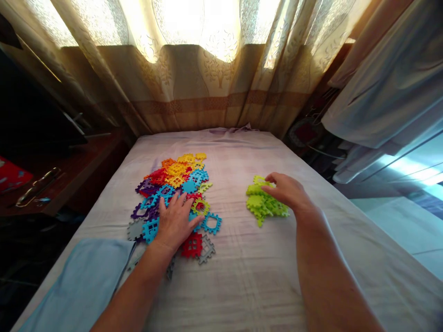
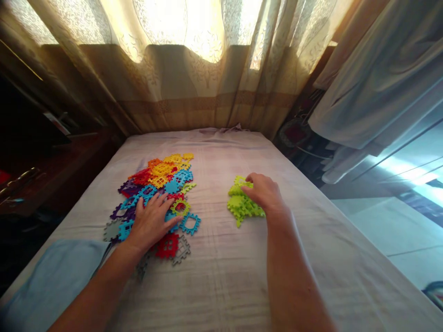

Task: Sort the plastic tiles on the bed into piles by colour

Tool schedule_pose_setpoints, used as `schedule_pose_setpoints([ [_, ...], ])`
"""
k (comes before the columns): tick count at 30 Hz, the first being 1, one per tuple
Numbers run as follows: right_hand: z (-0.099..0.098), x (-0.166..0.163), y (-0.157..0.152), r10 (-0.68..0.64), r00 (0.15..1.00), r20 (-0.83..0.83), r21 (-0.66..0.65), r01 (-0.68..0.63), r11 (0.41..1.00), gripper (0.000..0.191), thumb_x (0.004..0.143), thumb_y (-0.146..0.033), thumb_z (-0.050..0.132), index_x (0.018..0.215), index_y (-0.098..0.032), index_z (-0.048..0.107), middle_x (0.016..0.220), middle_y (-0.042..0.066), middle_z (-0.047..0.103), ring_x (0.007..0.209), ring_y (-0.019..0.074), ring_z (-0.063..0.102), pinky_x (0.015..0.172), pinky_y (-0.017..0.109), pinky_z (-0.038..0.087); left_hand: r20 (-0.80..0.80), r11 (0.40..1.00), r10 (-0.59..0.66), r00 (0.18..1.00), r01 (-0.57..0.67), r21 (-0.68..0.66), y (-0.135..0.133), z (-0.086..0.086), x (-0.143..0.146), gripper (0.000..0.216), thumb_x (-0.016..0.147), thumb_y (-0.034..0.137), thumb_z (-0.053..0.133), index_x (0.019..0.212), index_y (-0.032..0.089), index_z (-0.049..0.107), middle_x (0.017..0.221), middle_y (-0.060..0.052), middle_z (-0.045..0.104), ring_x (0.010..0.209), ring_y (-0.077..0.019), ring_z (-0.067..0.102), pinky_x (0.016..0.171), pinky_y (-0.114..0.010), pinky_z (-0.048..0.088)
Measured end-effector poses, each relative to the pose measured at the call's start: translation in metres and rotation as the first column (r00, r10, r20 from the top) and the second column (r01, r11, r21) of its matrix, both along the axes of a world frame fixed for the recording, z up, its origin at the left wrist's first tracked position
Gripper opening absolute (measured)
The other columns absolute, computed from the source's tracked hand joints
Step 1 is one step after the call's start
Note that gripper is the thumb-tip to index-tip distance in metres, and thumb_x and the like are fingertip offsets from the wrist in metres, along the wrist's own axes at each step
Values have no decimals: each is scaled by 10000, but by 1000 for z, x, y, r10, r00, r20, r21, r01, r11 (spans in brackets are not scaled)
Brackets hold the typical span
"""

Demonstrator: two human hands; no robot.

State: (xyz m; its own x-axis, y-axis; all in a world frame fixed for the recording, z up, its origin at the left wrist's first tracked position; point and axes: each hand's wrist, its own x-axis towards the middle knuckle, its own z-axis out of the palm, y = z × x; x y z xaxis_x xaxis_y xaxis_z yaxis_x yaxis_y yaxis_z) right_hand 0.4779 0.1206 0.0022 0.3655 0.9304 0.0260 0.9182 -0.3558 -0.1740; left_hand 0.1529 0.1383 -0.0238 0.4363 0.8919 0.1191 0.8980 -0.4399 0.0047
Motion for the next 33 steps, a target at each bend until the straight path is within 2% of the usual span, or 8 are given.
schedule_pose_setpoints([
  [7,0,13,-7,-80,997,13,-119,81,990,340,810,-407,662,1108,-253,719,1139,80,718,1008,251,661,801,320,485,45,999,4,999,-6,52,-5,-13,1,457,897,521,562,1254,243,630,1441,-126,546,1384,-360,423,1138,-691,213],
  [10,9,2,-6,-45,999,18,-77,46,996,313,832,-392,631,1089,-245,736,1149,94,714,1027,261,654,841,339,482,71,997,-35,997,30,78,-4,-14,1,464,902,523,560,1261,237,624,1445,-126,543,1392,-362,414,1145,-699,179],
  [15,11,-45,4,179,969,-168,65,-170,983,271,896,-313,533,1024,-248,763,1061,48,752,966,200,668,835,276,472,132,991,-103,986,91,94,-5,-15,4,486,907,536,550,1321,283,577,1445,-94,550,1384,-349,430,1156,-679,167],
  [19,-2,-87,10,388,847,-364,17,-410,912,279,917,-320,516,993,-252,775,989,21,775,922,180,683,784,241,474,160,987,-139,977,123,105,-8,-17,6,518,909,551,539,1355,286,546,1459,-78,538,1398,-346,413,1167,-670,148],
  [22,-10,-102,11,444,763,-470,33,-487,873,275,906,-289,519,963,-220,779,944,28,776,887,172,683,767,235,476,175,986,-150,973,133,104,-8,-18,7,533,907,560,538,1363,283,542,1460,-77,537,1402,-346,407,1172,-663,140],
  [29,-11,-104,11,395,614,-683,98,-459,883,200,817,-229,563,849,-161,748,745,-4,720,686,122,615,627,204,436,181,985,-156,971,139,102,-10,-20,10,550,917,557,521,1388,273,517,1455,-86,541,1403,-344,407,1176,-658,128],
  [31,-5,-92,10,387,648,-656,101,-433,896,193,796,-225,568,833,-164,746,726,-8,710,676,122,605,623,205,431,181,985,-157,971,141,97,-10,-20,10,575,917,552,521,1416,269,487,1465,-93,529,1402,-345,409,1175,-658,131],
  [33,2,-71,8,350,732,-584,100,-364,926,209,797,-236,560,837,-173,756,746,3,722,700,134,617,640,212,438,187,986,-154,970,138,94,-9,-19,8,577,923,539,517,1426,261,475,1461,-99,532,1395,-342,420,1173,-657,138],
])
